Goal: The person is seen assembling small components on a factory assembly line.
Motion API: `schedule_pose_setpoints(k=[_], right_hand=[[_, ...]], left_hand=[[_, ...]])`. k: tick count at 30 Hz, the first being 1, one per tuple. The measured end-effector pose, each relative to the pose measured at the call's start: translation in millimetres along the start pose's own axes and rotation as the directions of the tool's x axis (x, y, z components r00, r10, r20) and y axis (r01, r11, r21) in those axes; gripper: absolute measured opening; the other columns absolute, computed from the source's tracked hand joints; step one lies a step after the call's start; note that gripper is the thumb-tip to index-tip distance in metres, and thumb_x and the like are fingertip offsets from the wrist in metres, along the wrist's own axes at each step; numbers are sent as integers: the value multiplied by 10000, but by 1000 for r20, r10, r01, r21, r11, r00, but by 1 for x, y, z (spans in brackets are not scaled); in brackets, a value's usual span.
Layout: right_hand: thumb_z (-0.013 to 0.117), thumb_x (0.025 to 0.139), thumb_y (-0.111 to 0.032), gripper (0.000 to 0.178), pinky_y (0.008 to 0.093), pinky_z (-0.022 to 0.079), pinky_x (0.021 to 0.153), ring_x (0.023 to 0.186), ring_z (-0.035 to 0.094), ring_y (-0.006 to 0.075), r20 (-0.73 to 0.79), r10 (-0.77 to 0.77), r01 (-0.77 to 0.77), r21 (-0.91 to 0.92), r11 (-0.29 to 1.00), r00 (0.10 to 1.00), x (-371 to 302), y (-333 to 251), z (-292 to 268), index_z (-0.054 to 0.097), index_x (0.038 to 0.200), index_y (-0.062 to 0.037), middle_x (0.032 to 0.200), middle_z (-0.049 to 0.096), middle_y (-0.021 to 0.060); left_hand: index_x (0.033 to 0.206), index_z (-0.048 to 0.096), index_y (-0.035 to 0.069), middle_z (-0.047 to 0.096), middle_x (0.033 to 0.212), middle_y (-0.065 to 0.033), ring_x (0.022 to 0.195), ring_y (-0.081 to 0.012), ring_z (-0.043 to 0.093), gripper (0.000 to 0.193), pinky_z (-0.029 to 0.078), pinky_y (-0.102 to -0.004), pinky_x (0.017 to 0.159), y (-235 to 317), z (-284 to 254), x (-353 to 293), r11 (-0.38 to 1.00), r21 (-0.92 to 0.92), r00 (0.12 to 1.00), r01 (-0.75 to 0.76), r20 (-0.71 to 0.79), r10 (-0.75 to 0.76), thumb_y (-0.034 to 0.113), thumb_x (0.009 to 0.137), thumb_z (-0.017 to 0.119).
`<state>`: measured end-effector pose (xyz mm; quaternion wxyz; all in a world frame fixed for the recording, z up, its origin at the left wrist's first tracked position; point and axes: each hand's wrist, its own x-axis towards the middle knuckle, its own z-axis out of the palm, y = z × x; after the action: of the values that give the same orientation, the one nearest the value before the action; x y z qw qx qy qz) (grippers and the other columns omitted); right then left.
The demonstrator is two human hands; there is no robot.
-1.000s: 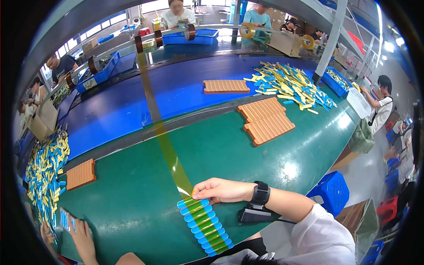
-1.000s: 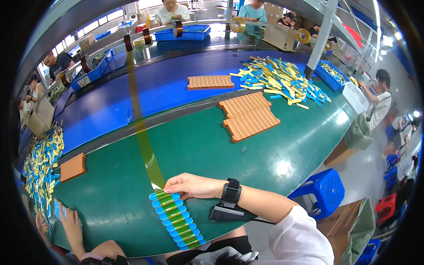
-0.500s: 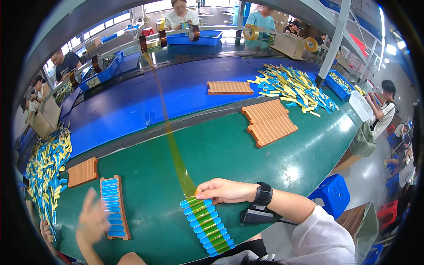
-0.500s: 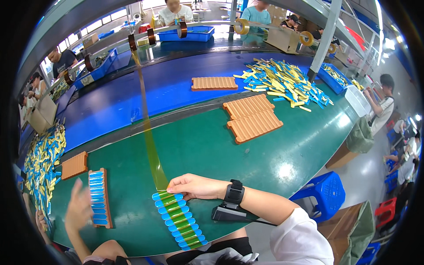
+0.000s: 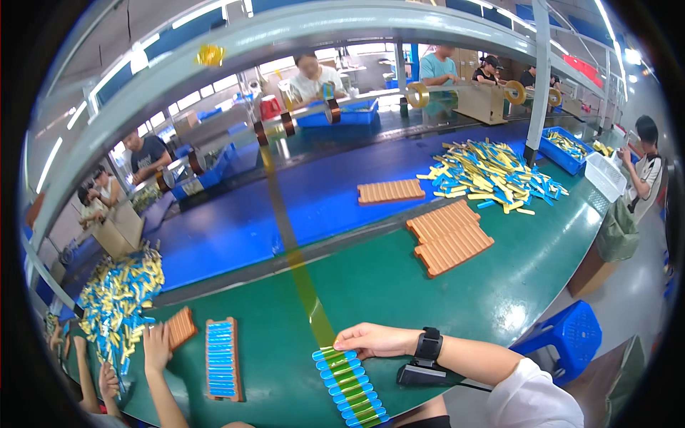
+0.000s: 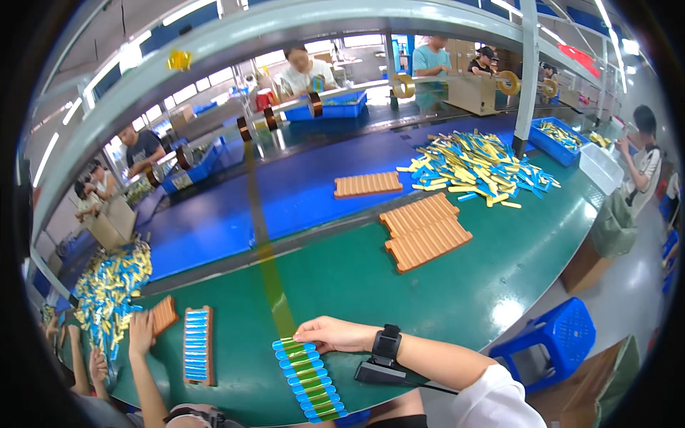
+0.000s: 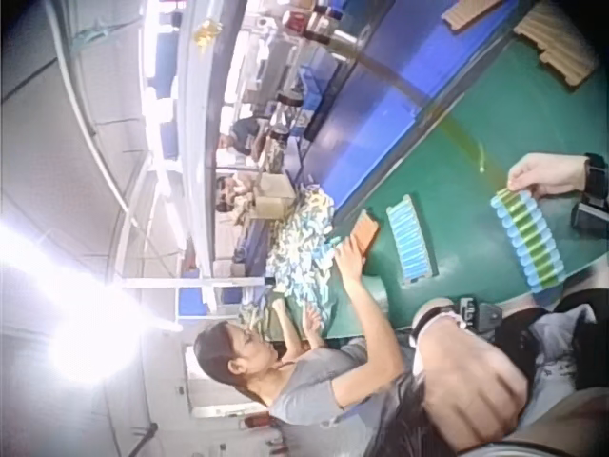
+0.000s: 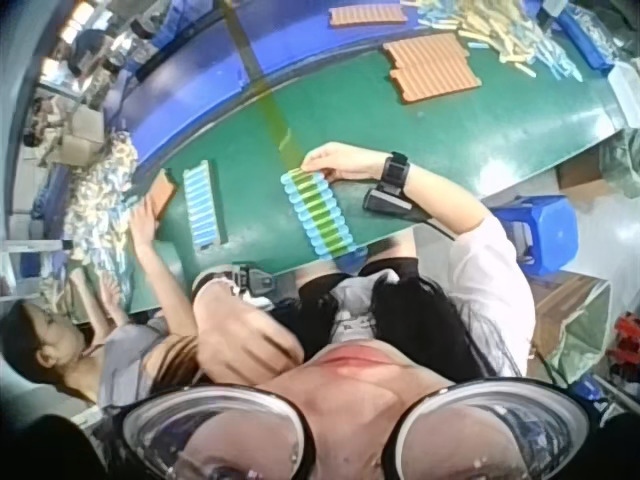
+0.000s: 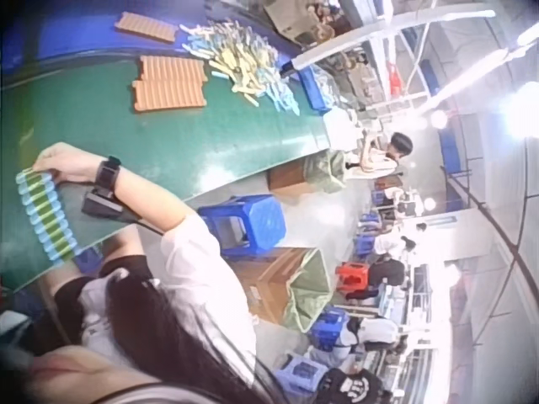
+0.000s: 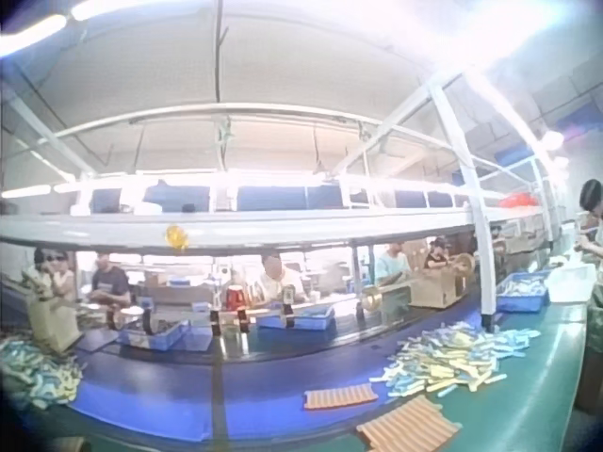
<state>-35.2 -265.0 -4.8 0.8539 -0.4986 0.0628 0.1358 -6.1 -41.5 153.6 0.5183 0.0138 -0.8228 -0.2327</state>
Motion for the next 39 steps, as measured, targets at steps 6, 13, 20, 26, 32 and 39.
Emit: schedule_pose_setpoints(k=[6, 13, 20, 26, 32, 39], right_hand=[[493, 873, -245, 194, 189, 453, 662, 724, 533, 40, 40, -50, 51, -26, 998, 998, 3, 3, -5, 564, 914, -68, 849, 574, -27], [485, 873, -268, 223, 230, 445, 730, 791, 539, 59, 47, -58, 62, -83, 995, 997, 2, -3, -4, 562, 917, -64, 879, 574, -9], [480, 877, -269, 226, 233, 449, 715, 774, 539, 67, 50, -80, 84, -92, 992, 996, 3, 1, -6, 559, 914, -61, 870, 571, -9], [485, 875, -267, 220, 228, 454, 703, 757, 544, 65, 39, -82, 84, -67, 994, 996, 2, -1, 0, 558, 891, -61, 859, 573, -2], [490, 872, -265, 217, 225, 460, 691, 753, 545, 63, 50, -91, 95, -79, 992, 995, 2, -1, -3, 562, 872, -61, 858, 576, 0], [500, 867, -276, 205, 211, 449, 658, 723, 535, 57, 47, -92, 95, -68, 993, 995, 4, 1, -4, 560, 889, -81, 837, 576, -15]], left_hand=[[976, 524, -17, 539, 968, -145, 937, -276, 501, 279, 392, -361, 802, -10, -9, 7, 574, 190, 552, 796, 161, -818, 185, 787, 482], [1290, 217, -26, 320, 1254, -237, 1165, -348, 321, 777, 241, -393, 982, 34, 22, -94, -445, 229, 10, 866, -897, -442, 172, 694, 675], [1308, -49, -65, 94, 1341, -282, 1244, -374, 124, 1056, 136, -404, 1022, 35, 33, -184, -492, -109, -147, 864, -988, -40, 240, 658, 725], [1309, -35, -57, 139, 1322, -292, 1233, -368, 150, 1037, 150, -413, 1015, 28, 19, -203, -524, -169, -171, 835, -984, 45, 255, 670, 719], [1318, 42, -19, 238, 1275, -262, 1183, -336, 251, 947, 204, -395, 993, 32, 2, -227, -460, -99, -61, 882, -993, 97, 222, 687, 706], [1317, 128, -22, 398, 1135, -185, 1035, -284, 375, 935, 342, -365, 882, 33, 4, -204, -467, -120, -85, 876, -992, 94, 167, 625, 728]])
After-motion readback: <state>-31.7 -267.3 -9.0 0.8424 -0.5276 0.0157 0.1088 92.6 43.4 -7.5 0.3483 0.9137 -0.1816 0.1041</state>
